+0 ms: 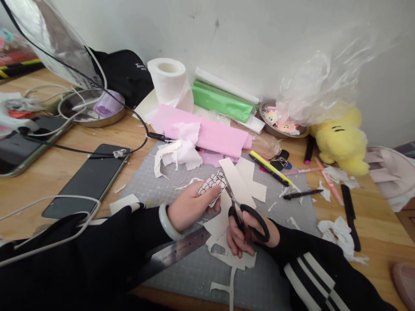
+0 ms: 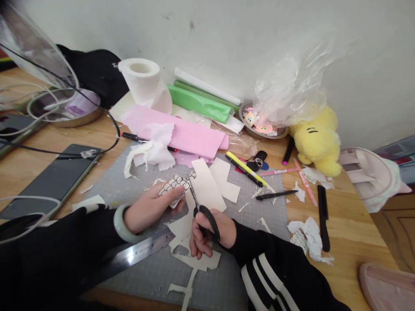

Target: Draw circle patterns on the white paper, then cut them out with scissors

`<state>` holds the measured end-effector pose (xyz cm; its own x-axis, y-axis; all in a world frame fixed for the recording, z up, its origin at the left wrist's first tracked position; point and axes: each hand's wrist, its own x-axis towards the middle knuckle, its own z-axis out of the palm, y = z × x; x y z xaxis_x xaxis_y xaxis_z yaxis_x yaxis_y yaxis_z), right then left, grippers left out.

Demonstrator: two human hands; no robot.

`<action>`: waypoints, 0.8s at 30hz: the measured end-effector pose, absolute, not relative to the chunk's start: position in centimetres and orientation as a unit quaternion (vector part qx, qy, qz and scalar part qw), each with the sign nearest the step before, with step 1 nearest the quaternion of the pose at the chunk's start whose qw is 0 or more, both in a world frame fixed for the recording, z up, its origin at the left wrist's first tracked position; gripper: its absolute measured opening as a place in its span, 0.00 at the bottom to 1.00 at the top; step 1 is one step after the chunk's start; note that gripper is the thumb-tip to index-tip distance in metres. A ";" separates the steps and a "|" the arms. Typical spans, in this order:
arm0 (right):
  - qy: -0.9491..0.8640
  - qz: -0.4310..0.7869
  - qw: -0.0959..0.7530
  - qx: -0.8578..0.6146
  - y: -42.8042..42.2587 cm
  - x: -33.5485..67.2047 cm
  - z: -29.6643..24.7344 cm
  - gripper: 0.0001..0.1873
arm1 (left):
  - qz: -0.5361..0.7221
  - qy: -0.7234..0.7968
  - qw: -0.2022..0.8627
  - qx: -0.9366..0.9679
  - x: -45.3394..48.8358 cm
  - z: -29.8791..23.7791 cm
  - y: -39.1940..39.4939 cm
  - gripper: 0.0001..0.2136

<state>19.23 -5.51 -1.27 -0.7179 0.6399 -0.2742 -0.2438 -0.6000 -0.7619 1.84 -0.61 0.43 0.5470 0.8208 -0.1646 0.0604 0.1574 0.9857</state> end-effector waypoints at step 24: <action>-0.372 0.849 0.243 -0.286 -5.6 19.1 -1.2 0.30 | 0.280 0.371 0.663 0.587 1.9 0.4 -0.5 0.19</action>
